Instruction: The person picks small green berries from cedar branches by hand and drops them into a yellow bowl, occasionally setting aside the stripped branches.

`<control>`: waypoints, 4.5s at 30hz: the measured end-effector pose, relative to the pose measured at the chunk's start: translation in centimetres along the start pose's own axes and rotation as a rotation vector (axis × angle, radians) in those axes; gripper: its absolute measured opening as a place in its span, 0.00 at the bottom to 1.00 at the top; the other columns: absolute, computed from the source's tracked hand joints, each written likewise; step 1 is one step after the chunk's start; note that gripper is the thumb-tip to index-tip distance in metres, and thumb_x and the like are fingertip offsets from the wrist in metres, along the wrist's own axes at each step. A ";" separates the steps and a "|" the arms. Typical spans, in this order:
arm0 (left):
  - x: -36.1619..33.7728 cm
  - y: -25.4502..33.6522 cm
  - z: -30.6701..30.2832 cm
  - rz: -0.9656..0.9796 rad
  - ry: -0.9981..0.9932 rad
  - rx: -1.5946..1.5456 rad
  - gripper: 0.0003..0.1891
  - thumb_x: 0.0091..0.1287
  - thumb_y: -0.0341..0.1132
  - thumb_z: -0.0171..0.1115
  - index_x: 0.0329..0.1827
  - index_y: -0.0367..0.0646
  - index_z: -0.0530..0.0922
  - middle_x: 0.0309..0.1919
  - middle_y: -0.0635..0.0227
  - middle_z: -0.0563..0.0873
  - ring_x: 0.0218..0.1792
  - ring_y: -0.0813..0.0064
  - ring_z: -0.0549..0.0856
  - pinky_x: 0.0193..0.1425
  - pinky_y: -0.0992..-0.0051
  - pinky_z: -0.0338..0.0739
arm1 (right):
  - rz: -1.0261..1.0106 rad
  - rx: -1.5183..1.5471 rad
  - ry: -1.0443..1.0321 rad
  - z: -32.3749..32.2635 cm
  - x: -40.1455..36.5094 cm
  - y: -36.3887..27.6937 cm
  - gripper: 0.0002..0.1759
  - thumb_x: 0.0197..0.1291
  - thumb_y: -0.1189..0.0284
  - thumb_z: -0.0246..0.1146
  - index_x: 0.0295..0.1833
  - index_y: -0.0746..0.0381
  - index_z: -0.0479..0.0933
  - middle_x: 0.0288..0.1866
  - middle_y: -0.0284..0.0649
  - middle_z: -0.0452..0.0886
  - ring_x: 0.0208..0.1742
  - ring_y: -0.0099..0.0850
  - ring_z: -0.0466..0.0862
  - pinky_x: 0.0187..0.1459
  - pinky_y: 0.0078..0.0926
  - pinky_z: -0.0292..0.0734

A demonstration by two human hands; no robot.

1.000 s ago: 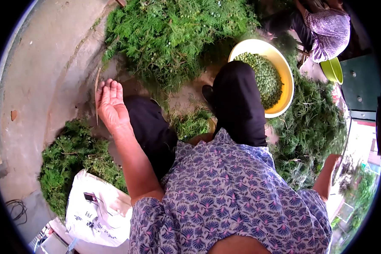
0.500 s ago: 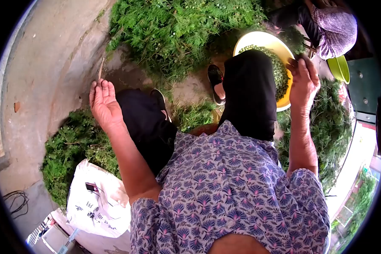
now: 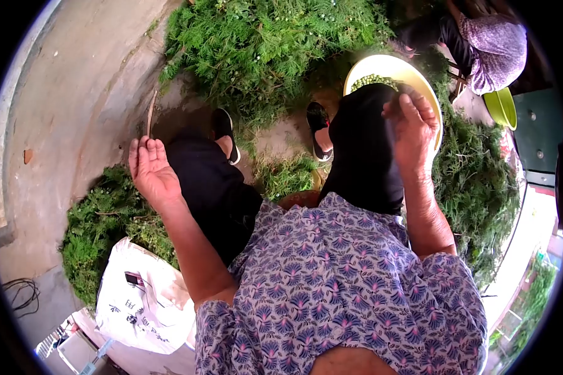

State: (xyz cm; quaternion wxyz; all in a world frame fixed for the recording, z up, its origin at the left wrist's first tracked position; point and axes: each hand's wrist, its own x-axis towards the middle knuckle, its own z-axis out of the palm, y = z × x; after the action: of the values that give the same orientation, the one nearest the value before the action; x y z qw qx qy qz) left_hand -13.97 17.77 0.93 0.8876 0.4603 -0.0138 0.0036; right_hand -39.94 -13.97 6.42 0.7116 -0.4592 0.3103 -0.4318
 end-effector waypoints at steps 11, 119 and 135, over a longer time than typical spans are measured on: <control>-0.5 -0.3 2.1 -0.069 -0.167 -0.108 0.12 0.65 0.25 0.53 0.51 0.36 0.73 0.41 0.58 0.81 0.40 0.70 0.80 0.54 0.65 0.75 | -0.085 -0.346 -0.179 3.4 -1.6 0.6 0.10 0.62 0.79 0.56 0.49 0.67 0.76 0.37 0.35 0.80 0.33 0.22 0.79 0.37 0.18 0.76; 7.9 -13.6 19.3 0.104 -1.450 1.580 0.18 0.60 0.32 0.57 0.52 0.37 0.70 0.38 0.52 0.80 0.40 0.51 0.79 0.43 0.59 0.72 | -0.631 -0.671 -1.642 24.8 4.3 6.9 0.06 0.43 0.75 0.59 0.23 0.69 0.72 0.23 0.44 0.76 0.26 0.38 0.80 0.27 0.38 0.74; 2.8 -15.1 19.2 0.226 -1.739 1.635 0.24 0.59 0.25 0.48 0.61 0.36 0.62 0.46 0.53 0.76 0.50 0.56 0.77 0.55 0.57 0.66 | -0.307 -0.640 -1.605 24.9 5.4 9.2 0.05 0.40 0.78 0.59 0.23 0.70 0.76 0.23 0.52 0.77 0.29 0.47 0.81 0.30 0.38 0.75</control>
State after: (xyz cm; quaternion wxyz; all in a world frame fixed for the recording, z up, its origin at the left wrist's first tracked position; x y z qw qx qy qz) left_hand -11.28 -6.61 -0.28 0.0204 0.7324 -0.6430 -0.2230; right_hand -13.69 -7.38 7.33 0.4863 -0.8385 -0.2427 0.0384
